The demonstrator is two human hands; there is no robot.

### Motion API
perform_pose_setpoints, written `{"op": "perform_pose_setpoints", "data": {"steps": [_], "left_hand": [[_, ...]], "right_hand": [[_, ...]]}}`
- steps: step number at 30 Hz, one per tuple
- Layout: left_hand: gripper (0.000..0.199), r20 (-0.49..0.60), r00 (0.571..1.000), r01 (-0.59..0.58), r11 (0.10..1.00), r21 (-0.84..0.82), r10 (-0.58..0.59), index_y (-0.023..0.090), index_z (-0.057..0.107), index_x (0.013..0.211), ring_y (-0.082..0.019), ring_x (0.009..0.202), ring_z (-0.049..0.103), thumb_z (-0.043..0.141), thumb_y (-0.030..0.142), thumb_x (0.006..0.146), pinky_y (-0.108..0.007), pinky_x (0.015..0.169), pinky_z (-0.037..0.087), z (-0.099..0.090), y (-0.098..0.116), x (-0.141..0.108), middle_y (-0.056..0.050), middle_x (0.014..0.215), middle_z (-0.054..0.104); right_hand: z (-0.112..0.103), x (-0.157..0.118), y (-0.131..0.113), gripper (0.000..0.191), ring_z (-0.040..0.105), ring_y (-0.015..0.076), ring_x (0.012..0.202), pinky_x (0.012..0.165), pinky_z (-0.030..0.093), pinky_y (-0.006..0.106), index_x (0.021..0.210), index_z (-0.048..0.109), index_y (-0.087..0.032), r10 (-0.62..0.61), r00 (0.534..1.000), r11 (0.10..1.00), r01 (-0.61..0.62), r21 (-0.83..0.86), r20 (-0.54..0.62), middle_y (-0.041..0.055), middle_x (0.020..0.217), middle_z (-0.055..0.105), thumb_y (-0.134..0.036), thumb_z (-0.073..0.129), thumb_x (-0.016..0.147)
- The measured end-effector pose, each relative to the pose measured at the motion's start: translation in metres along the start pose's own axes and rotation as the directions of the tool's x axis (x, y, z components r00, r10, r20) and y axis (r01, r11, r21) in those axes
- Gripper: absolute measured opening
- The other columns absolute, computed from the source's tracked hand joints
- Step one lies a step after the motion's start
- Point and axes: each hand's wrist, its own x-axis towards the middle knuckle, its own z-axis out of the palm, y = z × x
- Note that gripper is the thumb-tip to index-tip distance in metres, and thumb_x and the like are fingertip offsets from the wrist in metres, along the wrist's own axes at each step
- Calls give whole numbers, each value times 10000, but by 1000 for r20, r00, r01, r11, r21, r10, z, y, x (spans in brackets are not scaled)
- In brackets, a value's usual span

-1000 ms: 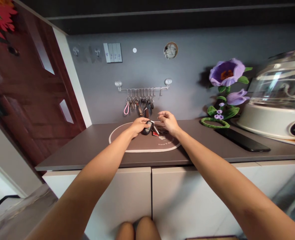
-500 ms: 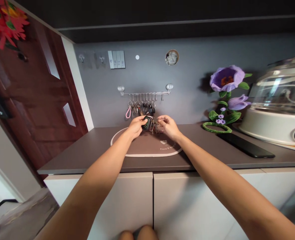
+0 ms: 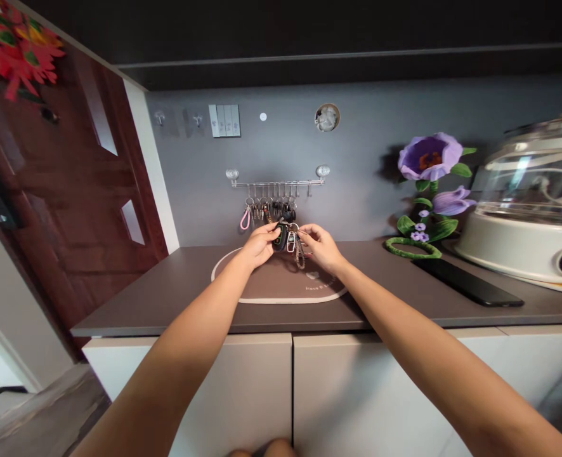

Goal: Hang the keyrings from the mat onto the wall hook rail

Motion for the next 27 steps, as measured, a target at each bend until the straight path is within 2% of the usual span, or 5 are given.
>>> {"op": "perform_pose_setpoints", "data": {"steps": [3,7,13,18,27], "left_hand": [[274,19,1000,16,1000,22,-16,91,599,953,-168,827,598,588,93,679,-341,829,434,0,0,-1,-99,878,643],[292,19,1000,18,999,45,-19,94,600,962,-156,824,593,600,98,669,-328,830,421,1,1,-2,-95,877,640],[295,-16,999,-31,994,103,32,103,623,909,-130,777,579,644,106,615,-305,826,404,0,0,0,-70,848,645],[350,-30,997,-64,969,238,73,126,622,948,-124,791,564,659,136,600,-306,834,390,-1,-4,1,-65,905,634],[401,64,997,-69,869,490,43,143,601,995,-140,845,562,666,131,599,-325,854,384,2,-5,-3,-92,1020,612]], "right_hand": [[0,1,1,267,491,103,647,605,418,234,803,532,-191,12,1000,1000,-12,26,-1,-13,724,549,-438,539,699],[-1,3,2,261,476,103,655,646,413,243,744,533,-173,-32,999,999,32,18,-22,-12,695,529,-428,556,690],[-3,5,4,260,475,115,661,650,416,254,758,509,-201,-22,999,999,23,35,-39,-17,683,508,-456,521,711],[-4,5,10,250,463,117,632,625,409,253,778,483,-229,-1,996,1000,1,8,-86,-28,659,477,-475,486,731],[-6,8,13,234,413,96,628,617,377,217,774,444,-214,-62,989,998,64,12,-135,-37,679,446,-447,458,758]]}}
